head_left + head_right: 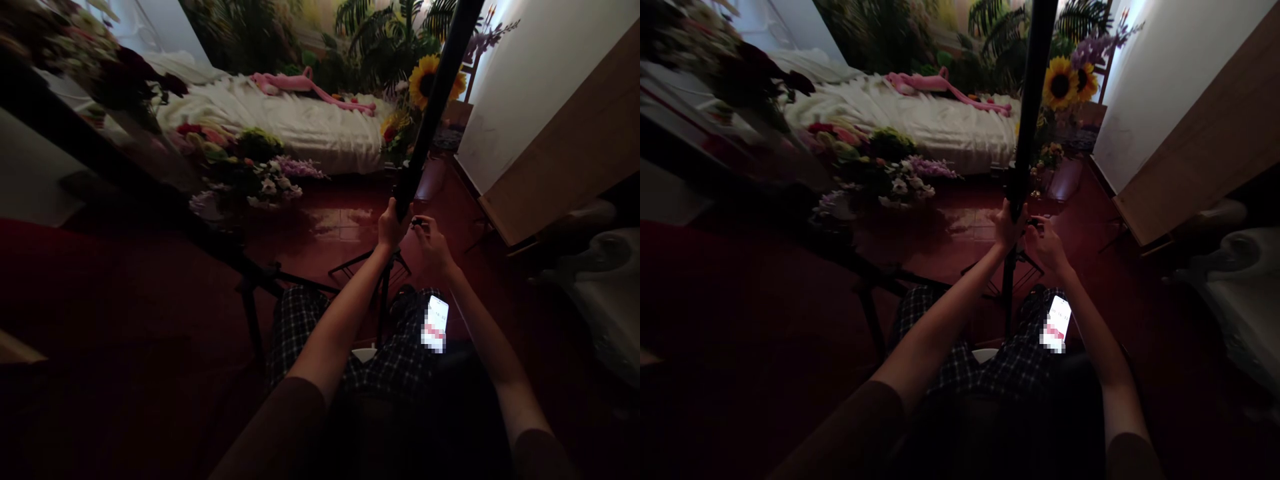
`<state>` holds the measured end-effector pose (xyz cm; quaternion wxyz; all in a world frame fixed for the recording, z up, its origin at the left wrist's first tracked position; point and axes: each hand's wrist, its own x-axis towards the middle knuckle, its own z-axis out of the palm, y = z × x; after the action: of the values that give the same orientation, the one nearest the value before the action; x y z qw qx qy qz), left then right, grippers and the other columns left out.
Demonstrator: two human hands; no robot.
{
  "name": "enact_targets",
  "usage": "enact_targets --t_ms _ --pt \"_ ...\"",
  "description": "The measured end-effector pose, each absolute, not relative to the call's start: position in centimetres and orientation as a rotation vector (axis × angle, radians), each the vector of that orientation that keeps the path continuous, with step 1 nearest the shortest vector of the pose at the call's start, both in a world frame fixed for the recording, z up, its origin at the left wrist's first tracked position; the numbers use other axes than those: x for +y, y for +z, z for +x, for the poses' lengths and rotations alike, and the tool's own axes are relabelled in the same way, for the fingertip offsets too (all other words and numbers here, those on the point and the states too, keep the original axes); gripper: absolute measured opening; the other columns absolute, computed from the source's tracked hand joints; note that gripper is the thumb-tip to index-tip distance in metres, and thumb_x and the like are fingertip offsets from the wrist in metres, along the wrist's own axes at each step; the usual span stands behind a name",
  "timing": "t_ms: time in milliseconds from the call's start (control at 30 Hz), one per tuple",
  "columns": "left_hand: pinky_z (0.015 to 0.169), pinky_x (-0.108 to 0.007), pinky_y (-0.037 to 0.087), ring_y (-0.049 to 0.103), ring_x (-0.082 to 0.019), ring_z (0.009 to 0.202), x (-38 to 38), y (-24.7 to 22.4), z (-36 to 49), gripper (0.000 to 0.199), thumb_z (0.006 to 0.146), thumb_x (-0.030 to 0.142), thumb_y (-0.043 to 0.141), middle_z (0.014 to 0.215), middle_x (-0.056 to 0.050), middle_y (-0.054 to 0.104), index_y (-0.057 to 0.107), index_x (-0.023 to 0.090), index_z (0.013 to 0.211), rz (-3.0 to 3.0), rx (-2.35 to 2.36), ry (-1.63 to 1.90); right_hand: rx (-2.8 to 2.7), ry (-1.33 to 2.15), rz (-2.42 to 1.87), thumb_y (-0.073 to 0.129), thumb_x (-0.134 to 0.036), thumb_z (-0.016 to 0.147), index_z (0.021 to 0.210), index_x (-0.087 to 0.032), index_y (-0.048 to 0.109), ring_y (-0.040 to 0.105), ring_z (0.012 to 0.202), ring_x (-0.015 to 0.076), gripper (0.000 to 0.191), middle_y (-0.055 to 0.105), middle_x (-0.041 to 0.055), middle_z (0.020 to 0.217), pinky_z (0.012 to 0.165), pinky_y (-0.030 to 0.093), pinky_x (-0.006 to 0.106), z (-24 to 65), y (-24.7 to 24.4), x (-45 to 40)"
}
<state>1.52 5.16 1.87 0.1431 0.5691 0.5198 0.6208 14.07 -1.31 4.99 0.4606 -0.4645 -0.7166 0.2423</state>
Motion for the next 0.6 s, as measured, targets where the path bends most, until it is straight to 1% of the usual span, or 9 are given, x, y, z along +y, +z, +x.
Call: enact_targets --t_ms 67,133,233,333,367,433,533,600 --pt "0.059 -0.025 0.042 0.065 -0.016 0.063 5.3 1.7 1.5 0.041 0.088 0.052 0.057 0.072 -0.005 0.067 0.060 0.016 0.107 1.643 1.486 1.817 -1.625 0.745 -1.143 0.052 -0.062 0.089 0.115 -0.024 0.053 0.070 0.079 0.0178 0.046 0.071 0.0046 0.093 0.072 0.057 0.033 13.6 5.0 -0.6" --pt "0.059 -0.024 0.042 0.065 -0.015 0.063 5.3 1.6 1.5 0.041 0.089 0.053 0.056 0.071 -0.004 0.067 0.061 0.017 0.107 1.627 1.477 1.847 -1.455 0.897 -1.152 0.059 -0.063 0.084 0.111 -0.024 0.052 0.068 0.065 0.0144 0.048 0.069 0.0004 0.082 0.062 0.055 0.028 13.3 5.1 0.1" --pt "0.059 -0.024 0.043 0.065 -0.015 0.063 5.3 1.5 1.5 0.040 0.088 0.054 0.056 0.071 -0.003 0.067 0.061 0.018 0.106 1.624 1.455 1.856 -1.212 1.169 -1.181 0.067 -0.055 0.080 0.104 -0.023 0.053 0.064 0.056 0.0107 0.042 0.066 -0.0034 0.071 0.054 0.052 0.022 12.9 5.7 0.7" --pt "0.058 -0.024 0.042 0.064 -0.015 0.062 5.2 1.7 1.5 0.039 0.088 0.053 0.058 0.069 -0.003 0.065 0.061 0.017 0.105 1.625 1.459 1.832 -1.091 1.363 -1.202 0.065 -0.047 0.084 0.096 -0.021 0.054 0.061 0.051 0.0088 0.031 0.064 -0.0037 0.067 0.052 0.051 0.021 12.7 6.3 0.7" --pt "0.058 -0.024 0.042 0.064 -0.015 0.061 5.2 1.7 1.5 0.039 0.088 0.052 0.058 0.069 -0.003 0.065 0.061 0.017 0.105 1.624 1.461 1.826 -1.091 1.356 -1.202 0.064 -0.046 0.085 0.097 -0.021 0.054 0.061 0.051 0.0089 0.030 0.064 -0.0036 0.067 0.052 0.051 0.021 12.5 6.4 0.5" --pt "0.058 -0.024 0.042 0.063 -0.014 0.061 5.1 1.8 1.5 0.039 0.088 0.052 0.058 0.069 -0.002 0.065 0.061 0.017 0.106 1.628 1.454 1.822 -1.159 1.236 -1.190 0.063 -0.046 0.085 0.102 -0.022 0.053 0.064 0.054 0.0103 0.031 0.066 -0.0034 0.069 0.053 0.052 0.022 12.3 6.6 -0.2" --pt "0.059 -0.024 0.043 0.064 -0.015 0.063 5.1 1.8 1.5 0.039 0.088 0.052 0.058 0.070 -0.003 0.066 0.061 0.017 0.107 1.633 1.441 1.829 -1.359 0.952 -1.205 0.059 -0.054 0.087 0.109 -0.024 0.052 0.065 0.053 0.0122 0.038 0.065 -0.0041 0.066 0.052 0.052 0.023 12.2 6.3 -1.2" --pt "0.059 -0.024 0.044 0.065 -0.016 0.065 5.2 1.7 1.5 0.039 0.088 0.051 0.059 0.071 -0.004 0.067 0.061 0.018 0.108 1.622 1.440 1.837 -1.482 0.831 -1.233 0.056 -0.058 0.087 0.115 -0.025 0.052 0.064 0.051 0.0126 0.044 0.065 -0.0047 0.063 0.051 0.050 0.023 12.5 5.8 -1.8"
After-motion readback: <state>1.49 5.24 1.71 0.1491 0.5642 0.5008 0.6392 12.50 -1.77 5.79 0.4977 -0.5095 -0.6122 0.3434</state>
